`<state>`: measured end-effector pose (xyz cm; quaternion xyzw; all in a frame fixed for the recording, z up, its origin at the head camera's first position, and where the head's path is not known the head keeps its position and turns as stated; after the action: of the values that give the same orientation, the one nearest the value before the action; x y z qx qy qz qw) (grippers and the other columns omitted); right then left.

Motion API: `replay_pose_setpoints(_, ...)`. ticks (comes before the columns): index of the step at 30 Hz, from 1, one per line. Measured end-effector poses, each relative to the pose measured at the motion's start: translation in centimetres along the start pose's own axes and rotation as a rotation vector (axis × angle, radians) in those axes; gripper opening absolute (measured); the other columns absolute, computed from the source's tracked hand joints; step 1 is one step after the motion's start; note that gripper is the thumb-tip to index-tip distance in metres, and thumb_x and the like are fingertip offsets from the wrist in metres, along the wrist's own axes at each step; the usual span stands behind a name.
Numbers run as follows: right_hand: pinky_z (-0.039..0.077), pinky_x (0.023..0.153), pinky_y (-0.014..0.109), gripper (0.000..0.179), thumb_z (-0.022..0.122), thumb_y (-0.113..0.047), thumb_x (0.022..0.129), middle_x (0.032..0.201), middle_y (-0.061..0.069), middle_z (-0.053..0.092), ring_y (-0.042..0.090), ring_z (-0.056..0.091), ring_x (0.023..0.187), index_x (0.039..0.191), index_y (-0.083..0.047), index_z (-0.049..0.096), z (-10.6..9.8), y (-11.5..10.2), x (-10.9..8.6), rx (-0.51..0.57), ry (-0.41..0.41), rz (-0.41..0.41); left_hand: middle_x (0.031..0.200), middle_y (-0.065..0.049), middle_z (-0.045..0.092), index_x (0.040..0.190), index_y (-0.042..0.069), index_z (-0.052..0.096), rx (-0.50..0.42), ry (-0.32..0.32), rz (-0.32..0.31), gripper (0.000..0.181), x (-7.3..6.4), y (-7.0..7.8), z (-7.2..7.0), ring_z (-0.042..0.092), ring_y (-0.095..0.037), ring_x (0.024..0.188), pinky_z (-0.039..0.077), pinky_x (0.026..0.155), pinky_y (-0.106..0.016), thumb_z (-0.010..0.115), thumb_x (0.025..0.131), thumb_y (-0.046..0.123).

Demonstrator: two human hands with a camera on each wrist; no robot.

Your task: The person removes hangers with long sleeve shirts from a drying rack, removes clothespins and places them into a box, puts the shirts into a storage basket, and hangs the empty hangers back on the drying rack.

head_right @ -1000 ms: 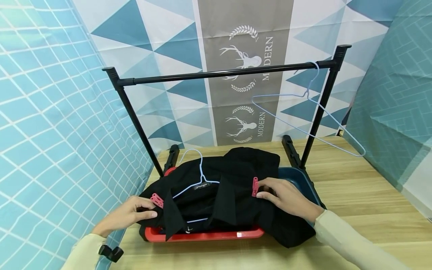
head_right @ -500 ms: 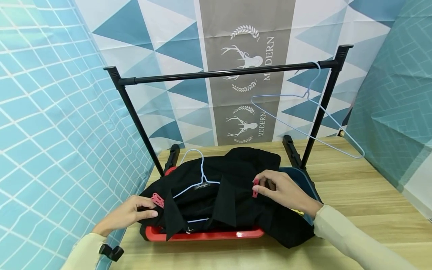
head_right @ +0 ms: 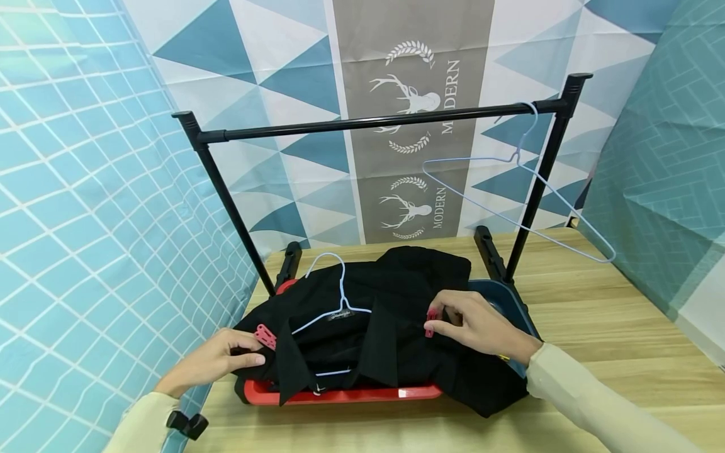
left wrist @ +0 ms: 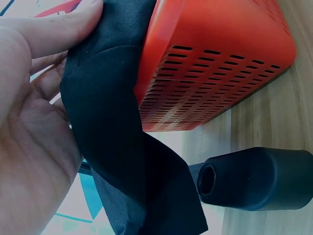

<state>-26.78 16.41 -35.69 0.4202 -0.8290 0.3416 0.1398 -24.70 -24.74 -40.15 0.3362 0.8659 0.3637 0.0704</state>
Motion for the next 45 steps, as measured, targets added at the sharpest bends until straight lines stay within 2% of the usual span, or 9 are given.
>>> replay_pose_setpoints(9,0.037,0.056,0.018,0.033,0.079,-0.003,0.089,0.076,-0.019,0.05,-0.003,0.043,0.062,0.102,-0.031,0.067,-0.2,-0.8,-0.1,0.03,0.05,-0.079,0.077,0.013,0.055,0.082,0.015,0.072,-0.013,-0.001,0.017,0.019,-0.1,0.3,0.0,0.05,-0.002,0.068,0.045,0.062,-0.025,0.07,0.1,0.022)
replay_pose_setpoints(14,0.04,0.056,0.017,0.036,0.077,0.0,0.089,0.078,-0.016,0.058,-0.001,0.047,0.063,0.101,-0.032,0.068,-0.9,-0.7,-0.1,0.052,0.075,-0.052,0.076,0.014,0.053,0.082,0.012,0.072,-0.01,-0.003,0.018,0.02,-0.1,0.4,0.0,0.048,-0.001,0.067,0.044,0.061,-0.024,0.07,0.1,0.019)
replay_pose_setpoints(21,0.042,0.056,0.019,0.036,0.075,0.001,0.091,0.078,-0.009,0.063,0.001,0.05,0.064,0.101,-0.032,0.069,-1.8,-0.6,-0.2,0.062,0.101,-0.008,0.079,0.013,0.059,0.086,0.015,0.074,-0.005,-0.004,0.003,0.015,-0.2,0.4,0.0,0.05,-0.002,0.069,0.046,0.063,-0.025,0.07,0.1,0.019)
replay_pose_setpoints(28,0.04,0.054,0.019,0.037,0.075,0.005,0.089,0.078,-0.016,0.061,0.002,0.049,0.061,0.1,-0.03,0.071,-2.7,-0.5,-0.2,0.061,0.139,-0.003,0.079,0.012,0.059,0.087,0.02,0.075,-0.004,-0.007,-0.014,0.014,-0.2,0.3,0.0,0.051,-0.003,0.069,0.047,0.064,-0.026,0.07,0.1,0.023)
replay_pose_setpoints(30,0.04,0.053,0.019,0.036,0.075,0.005,0.09,0.076,-0.016,0.06,0.003,0.049,0.06,0.101,-0.03,0.071,-2.9,-0.5,-0.3,0.061,0.152,0.01,0.078,0.013,0.057,0.085,0.019,0.074,-0.006,-0.007,-0.012,0.016,-0.3,0.3,0.0,0.051,-0.003,0.069,0.046,0.063,-0.025,0.07,0.1,0.024)
replay_pose_setpoints(39,0.04,0.053,0.025,0.022,0.075,-0.006,0.094,0.071,-0.011,0.057,0.008,0.05,0.056,0.106,-0.024,0.07,-2.9,1.2,-0.9,0.082,0.159,0.169,0.081,0.011,0.061,0.087,0.02,0.075,-0.004,0.0,0.006,0.013,-0.4,0.5,-0.1,0.053,-0.004,0.07,0.047,0.064,-0.026,0.07,0.1,0.022)
replay_pose_setpoints(45,0.039,0.053,0.026,0.02,0.077,-0.009,0.094,0.07,-0.01,0.055,0.008,0.049,0.056,0.108,-0.023,0.071,-2.7,1.9,-1.3,0.058,0.16,0.195,0.08,0.012,0.06,0.087,0.019,0.075,0.004,0.002,0.0,0.014,-0.3,0.5,-0.1,0.053,-0.003,0.07,0.047,0.064,-0.026,0.07,0.1,0.022)
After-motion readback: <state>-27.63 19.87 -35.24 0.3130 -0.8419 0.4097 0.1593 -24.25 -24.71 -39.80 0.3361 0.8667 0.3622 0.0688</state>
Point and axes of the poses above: each hand's wrist, its own x-axis towards the middle knuckle, its own z-axis out of the palm, y = z × x, the point moved 9 cm from there along x, towards the middle knuckle
